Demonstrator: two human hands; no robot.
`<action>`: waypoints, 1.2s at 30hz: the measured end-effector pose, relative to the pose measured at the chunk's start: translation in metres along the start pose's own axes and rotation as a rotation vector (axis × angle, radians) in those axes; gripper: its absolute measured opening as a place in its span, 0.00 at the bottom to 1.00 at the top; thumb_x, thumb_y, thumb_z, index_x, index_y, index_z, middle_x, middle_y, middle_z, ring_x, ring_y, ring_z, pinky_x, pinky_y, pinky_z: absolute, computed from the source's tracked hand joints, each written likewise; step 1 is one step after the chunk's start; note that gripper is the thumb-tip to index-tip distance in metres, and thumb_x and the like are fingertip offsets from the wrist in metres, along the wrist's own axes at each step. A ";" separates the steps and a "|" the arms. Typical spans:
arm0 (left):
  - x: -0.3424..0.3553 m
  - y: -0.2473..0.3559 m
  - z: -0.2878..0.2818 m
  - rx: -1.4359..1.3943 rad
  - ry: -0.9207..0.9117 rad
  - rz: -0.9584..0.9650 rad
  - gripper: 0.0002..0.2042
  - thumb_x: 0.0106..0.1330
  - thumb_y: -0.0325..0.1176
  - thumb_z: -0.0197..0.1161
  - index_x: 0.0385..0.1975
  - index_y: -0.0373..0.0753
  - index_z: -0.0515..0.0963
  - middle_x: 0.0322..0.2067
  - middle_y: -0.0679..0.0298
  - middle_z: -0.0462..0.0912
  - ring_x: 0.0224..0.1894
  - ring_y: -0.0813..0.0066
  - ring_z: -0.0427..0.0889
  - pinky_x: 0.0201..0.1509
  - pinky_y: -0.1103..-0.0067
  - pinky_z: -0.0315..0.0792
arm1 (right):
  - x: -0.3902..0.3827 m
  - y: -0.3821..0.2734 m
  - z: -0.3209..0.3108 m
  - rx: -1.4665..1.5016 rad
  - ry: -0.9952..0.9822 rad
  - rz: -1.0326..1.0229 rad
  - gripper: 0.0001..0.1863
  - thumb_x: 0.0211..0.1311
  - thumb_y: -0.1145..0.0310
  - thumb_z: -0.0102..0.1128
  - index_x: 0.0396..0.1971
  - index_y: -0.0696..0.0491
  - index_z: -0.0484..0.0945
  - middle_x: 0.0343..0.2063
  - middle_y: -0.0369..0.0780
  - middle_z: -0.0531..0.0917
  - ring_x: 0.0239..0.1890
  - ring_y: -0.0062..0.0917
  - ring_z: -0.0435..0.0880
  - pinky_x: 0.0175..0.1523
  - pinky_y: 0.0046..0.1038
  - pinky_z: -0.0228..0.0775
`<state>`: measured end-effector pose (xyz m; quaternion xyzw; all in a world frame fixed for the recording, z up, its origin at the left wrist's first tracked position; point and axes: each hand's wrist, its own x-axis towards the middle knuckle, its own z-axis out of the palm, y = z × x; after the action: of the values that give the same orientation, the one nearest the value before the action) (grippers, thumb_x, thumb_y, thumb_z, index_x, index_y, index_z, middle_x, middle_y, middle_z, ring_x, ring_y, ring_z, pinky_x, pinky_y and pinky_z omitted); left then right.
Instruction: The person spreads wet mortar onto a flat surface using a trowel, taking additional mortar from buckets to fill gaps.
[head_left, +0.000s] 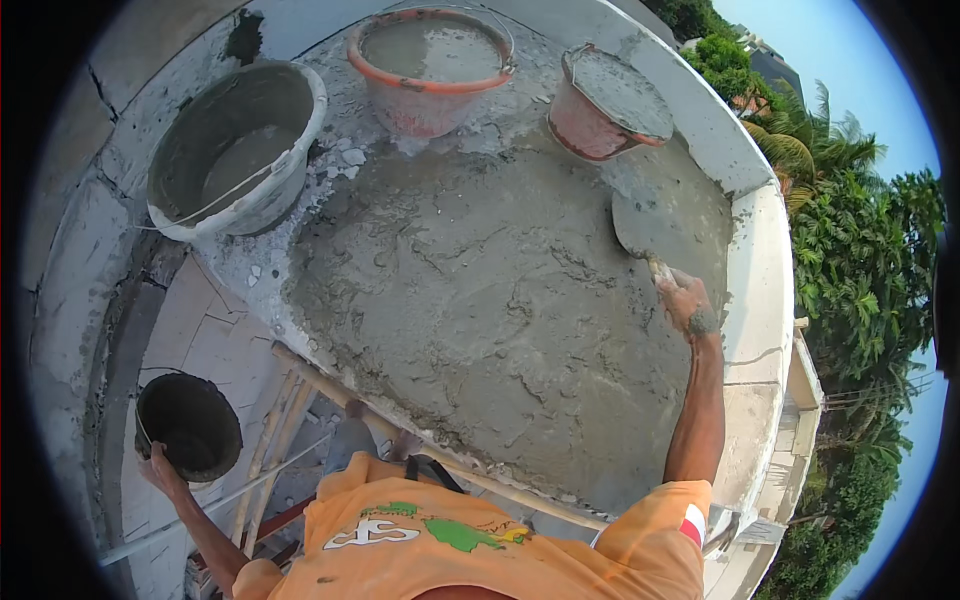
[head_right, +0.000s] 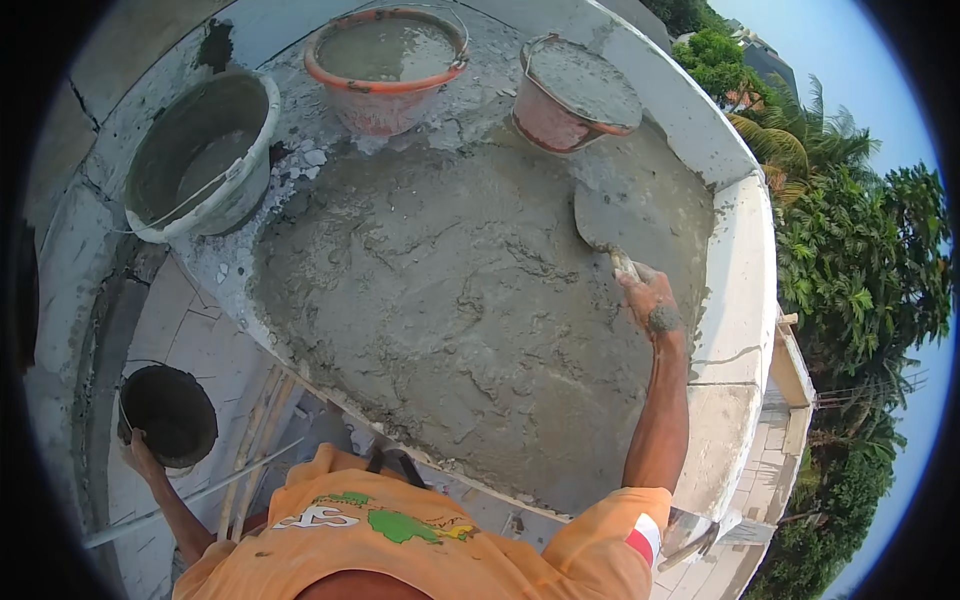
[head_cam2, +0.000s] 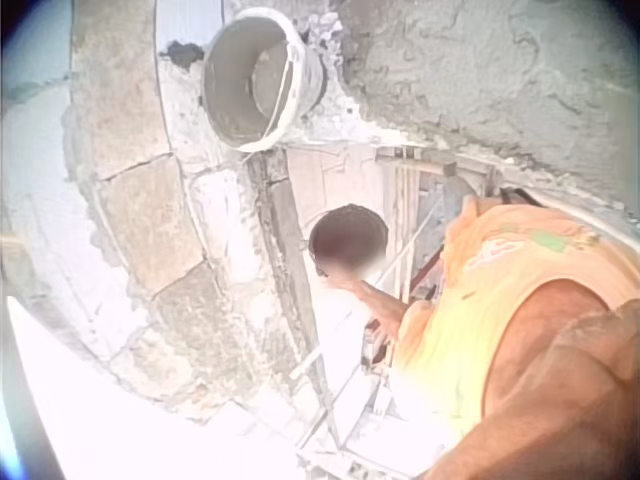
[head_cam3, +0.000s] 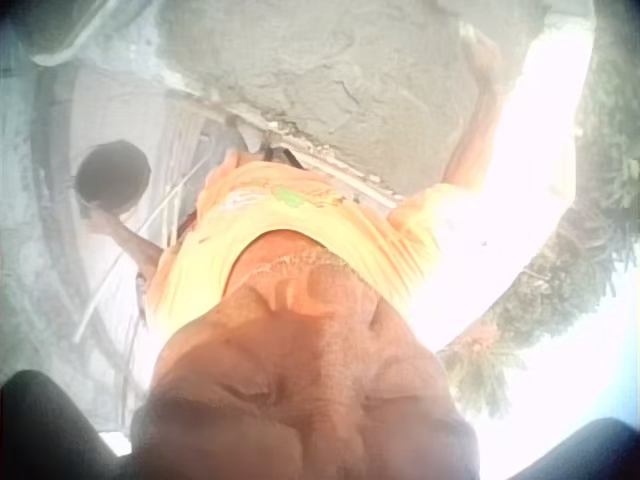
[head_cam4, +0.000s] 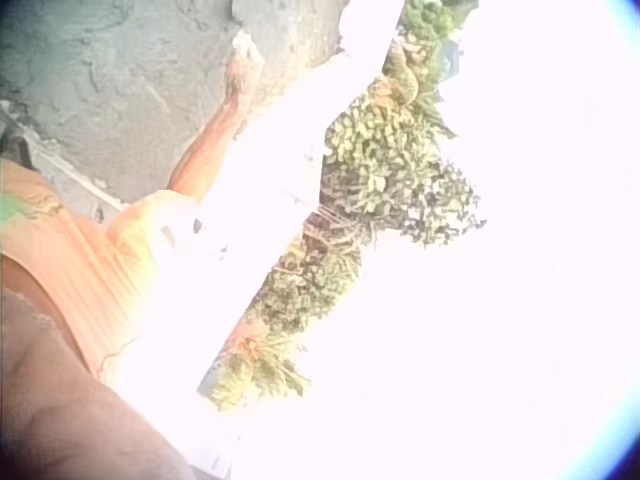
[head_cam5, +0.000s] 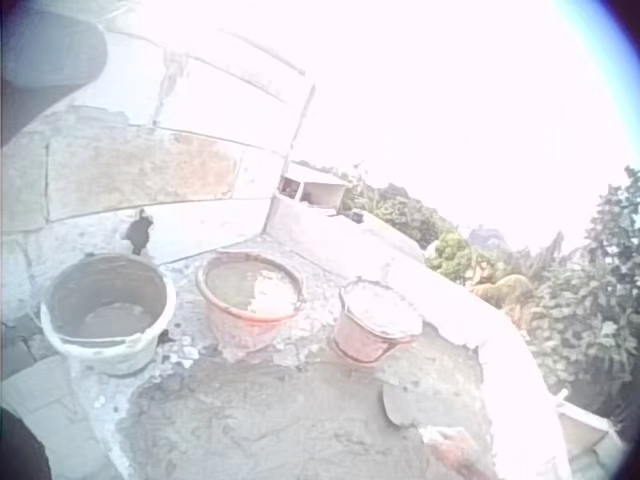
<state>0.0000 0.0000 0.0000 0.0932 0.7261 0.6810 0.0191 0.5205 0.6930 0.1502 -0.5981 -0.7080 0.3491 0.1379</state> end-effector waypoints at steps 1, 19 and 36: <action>-0.005 0.010 -0.025 0.151 0.325 -0.136 0.23 0.52 0.23 0.54 0.51 0.31 0.77 0.42 0.55 0.83 0.44 0.67 0.83 0.48 0.74 0.78 | 0.010 0.004 0.018 0.023 0.083 -0.039 0.19 0.65 0.58 0.59 0.48 0.55 0.80 0.14 0.33 0.72 0.12 0.17 0.68 0.17 0.23 0.58; -0.058 -0.109 -0.031 0.510 0.624 -0.271 0.20 0.44 0.22 0.61 0.41 0.24 0.74 0.29 0.56 0.80 0.28 0.70 0.78 0.34 0.75 0.74 | -0.007 -0.001 0.071 -0.120 -0.085 -0.117 0.24 0.66 0.49 0.59 0.51 0.52 0.76 0.13 0.28 0.66 0.11 0.11 0.61 0.14 0.19 0.50; -0.184 -0.208 -0.090 0.884 0.737 -0.513 0.22 0.47 0.24 0.57 0.45 0.24 0.66 0.34 0.37 0.79 0.39 0.36 0.80 0.49 0.59 0.72 | -0.001 0.003 0.073 -0.182 -0.004 0.066 0.24 0.66 0.51 0.60 0.56 0.49 0.73 0.12 0.29 0.65 0.10 0.14 0.63 0.13 0.20 0.51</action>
<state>0.1439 -0.1298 -0.2186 -0.3257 0.8971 0.2776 -0.1099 0.4786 0.6685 0.0958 -0.6305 -0.7170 0.2890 0.0699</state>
